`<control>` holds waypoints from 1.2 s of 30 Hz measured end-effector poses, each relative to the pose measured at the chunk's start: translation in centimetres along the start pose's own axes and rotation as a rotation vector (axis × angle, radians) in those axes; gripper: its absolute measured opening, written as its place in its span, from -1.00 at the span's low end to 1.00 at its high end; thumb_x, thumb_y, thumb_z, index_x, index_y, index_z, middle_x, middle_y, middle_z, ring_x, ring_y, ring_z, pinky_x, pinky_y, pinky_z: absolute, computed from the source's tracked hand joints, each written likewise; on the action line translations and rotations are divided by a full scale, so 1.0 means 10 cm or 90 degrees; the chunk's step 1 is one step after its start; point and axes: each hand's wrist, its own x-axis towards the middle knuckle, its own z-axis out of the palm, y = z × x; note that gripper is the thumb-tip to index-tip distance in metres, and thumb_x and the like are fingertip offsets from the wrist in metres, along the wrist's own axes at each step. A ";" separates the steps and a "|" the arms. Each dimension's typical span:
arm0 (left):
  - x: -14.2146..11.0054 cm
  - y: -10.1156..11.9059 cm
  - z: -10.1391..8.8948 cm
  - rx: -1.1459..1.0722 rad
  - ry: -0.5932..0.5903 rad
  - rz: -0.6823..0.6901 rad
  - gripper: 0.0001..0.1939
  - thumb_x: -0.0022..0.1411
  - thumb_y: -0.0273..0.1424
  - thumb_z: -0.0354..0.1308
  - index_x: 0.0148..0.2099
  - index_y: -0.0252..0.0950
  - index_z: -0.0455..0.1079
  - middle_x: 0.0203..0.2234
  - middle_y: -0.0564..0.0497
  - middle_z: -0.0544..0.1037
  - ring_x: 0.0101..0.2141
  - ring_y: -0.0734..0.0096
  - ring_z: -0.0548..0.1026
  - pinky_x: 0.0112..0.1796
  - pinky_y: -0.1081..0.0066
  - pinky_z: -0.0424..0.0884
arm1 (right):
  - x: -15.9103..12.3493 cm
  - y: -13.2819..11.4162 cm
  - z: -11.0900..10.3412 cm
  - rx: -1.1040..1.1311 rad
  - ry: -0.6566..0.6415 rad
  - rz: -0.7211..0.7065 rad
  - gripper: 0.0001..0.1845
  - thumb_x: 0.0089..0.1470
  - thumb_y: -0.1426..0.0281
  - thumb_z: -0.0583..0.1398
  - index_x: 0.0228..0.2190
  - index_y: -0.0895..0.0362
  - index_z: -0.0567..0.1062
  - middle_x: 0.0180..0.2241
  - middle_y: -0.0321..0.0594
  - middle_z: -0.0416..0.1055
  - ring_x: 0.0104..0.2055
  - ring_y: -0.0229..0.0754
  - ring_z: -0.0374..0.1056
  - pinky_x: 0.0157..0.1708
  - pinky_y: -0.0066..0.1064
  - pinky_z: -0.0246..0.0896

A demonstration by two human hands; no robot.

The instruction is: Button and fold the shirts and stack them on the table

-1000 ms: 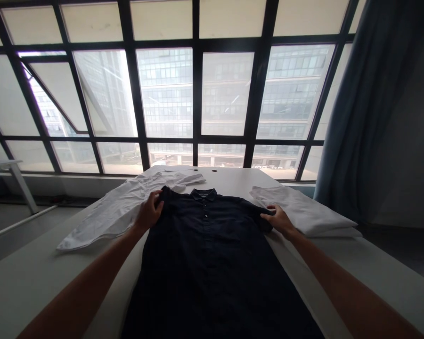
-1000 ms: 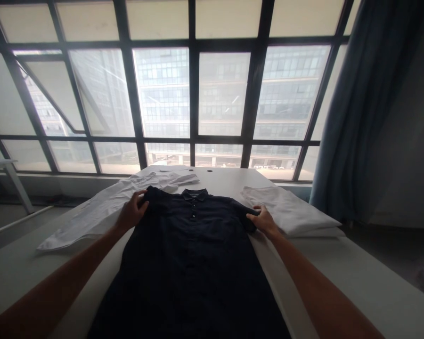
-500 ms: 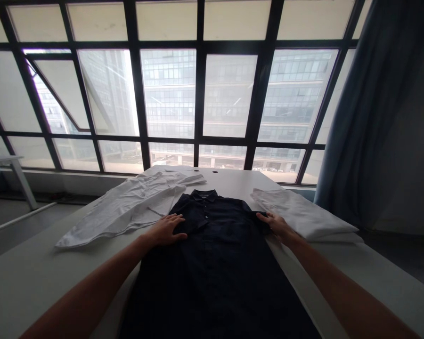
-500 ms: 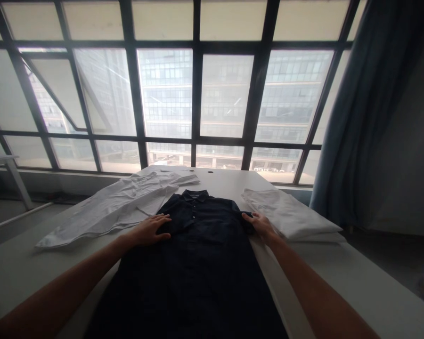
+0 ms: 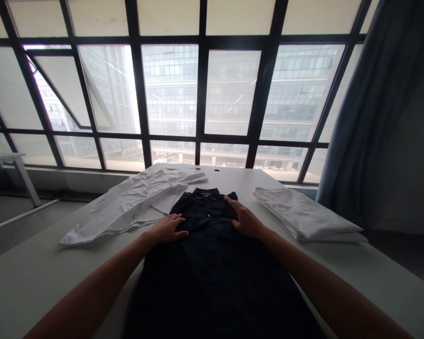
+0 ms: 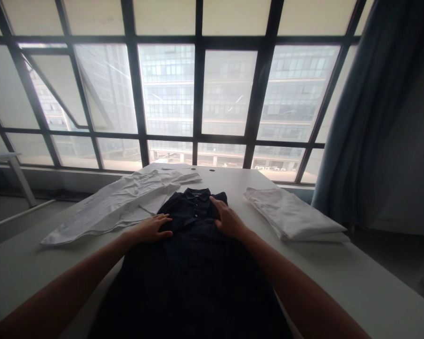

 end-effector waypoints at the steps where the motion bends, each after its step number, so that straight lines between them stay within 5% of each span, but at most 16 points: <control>1: -0.01 0.00 0.00 0.002 0.000 0.001 -0.24 0.30 0.10 -0.01 0.35 -0.29 0.18 0.35 -0.19 0.09 0.33 0.06 0.06 0.26 0.16 0.05 | -0.01 -0.10 0.05 0.000 -0.077 -0.023 -0.10 -0.03 0.47 0.21 0.34 0.09 0.08 0.23 0.00 0.25 -0.14 -0.09 0.45 -0.02 -0.21 0.35; 4: -0.01 0.02 0.00 0.011 -0.004 -0.002 -0.24 0.31 0.09 -0.03 0.36 -0.29 0.16 0.35 -0.19 0.08 0.33 0.07 0.03 0.27 0.13 0.01 | -0.04 -0.24 0.17 -0.028 -0.226 -0.027 -0.20 0.02 0.36 0.25 0.29 0.12 0.21 0.14 -0.03 0.38 -0.06 -0.04 0.44 0.00 -0.25 0.32; 8: 0.01 0.05 0.02 0.039 0.033 0.005 -0.28 0.31 0.08 0.00 0.34 -0.26 0.19 0.34 -0.20 0.11 0.33 0.00 0.04 0.28 -0.04 -0.15 | -0.07 -0.17 0.23 -0.162 -0.166 0.028 -0.37 0.06 0.19 0.27 0.14 0.17 0.42 0.11 0.01 0.39 0.13 0.11 0.31 0.12 -0.15 0.20; 11: 0.04 0.08 0.07 0.051 0.082 0.056 -0.39 0.35 0.01 0.00 0.30 -0.19 0.25 0.32 -0.13 0.16 0.32 0.05 0.08 0.29 -0.04 -0.21 | -0.10 -0.10 0.24 -0.184 -0.183 0.010 -0.54 0.15 0.24 0.21 0.04 0.16 0.50 0.07 -0.03 0.43 0.10 0.04 0.33 0.10 -0.22 0.22; 16: 0.08 0.15 0.14 0.034 0.078 0.069 -0.50 0.44 -0.16 -0.11 0.29 -0.23 0.27 0.29 -0.14 0.23 0.29 0.10 0.16 0.28 -0.03 -0.12 | -0.17 -0.10 0.16 -0.222 -0.166 -0.016 -0.71 0.24 0.42 0.05 -0.16 0.13 0.56 -0.12 -0.10 0.50 -0.09 -0.07 0.42 -0.11 -0.33 0.28; 21: 0.21 0.14 0.04 -0.014 0.061 0.066 -0.49 0.42 -0.08 -0.13 0.19 -0.22 0.40 0.21 -0.12 0.37 0.22 0.04 0.29 0.22 0.06 0.10 | -0.21 -0.15 0.01 -0.225 -0.216 -0.054 -0.78 0.19 0.31 0.14 -0.25 0.11 0.58 -0.17 -0.13 0.52 -0.14 -0.07 0.44 -0.14 -0.34 0.28; 25: 0.56 0.02 -0.17 -0.088 0.047 0.055 -0.46 0.40 -0.02 -0.15 0.08 -0.24 0.47 0.08 -0.10 0.50 0.06 0.08 0.45 0.08 0.24 0.32 | -0.06 -0.17 -0.01 -0.208 -0.199 -0.034 -0.58 0.23 0.08 0.09 -0.18 0.10 0.59 -0.09 -0.09 0.52 -0.05 -0.01 0.43 -0.04 -0.28 0.28; 29: 1.05 -0.18 -0.31 -0.174 -0.012 0.040 -0.41 0.40 0.02 -0.19 0.20 -0.21 0.36 0.16 -0.04 0.43 0.09 0.18 0.43 0.09 0.31 0.31 | 0.22 -0.05 0.10 -0.239 -0.197 0.037 -0.48 0.24 0.09 0.07 0.09 0.10 0.47 0.16 -0.03 0.37 0.18 0.07 0.29 0.15 -0.18 0.16; 36: 1.52 -0.52 -0.05 -0.004 -0.033 -0.044 -0.32 0.39 0.00 -0.16 0.40 -0.26 0.05 0.38 -0.20 -0.05 0.36 0.05 -0.06 0.27 -0.05 -0.12 | 0.67 0.40 0.31 -0.272 -0.262 0.174 -0.17 0.24 -0.02 0.00 0.33 0.26 0.10 0.36 0.05 -0.03 0.40 0.07 -0.11 0.33 -0.10 -0.19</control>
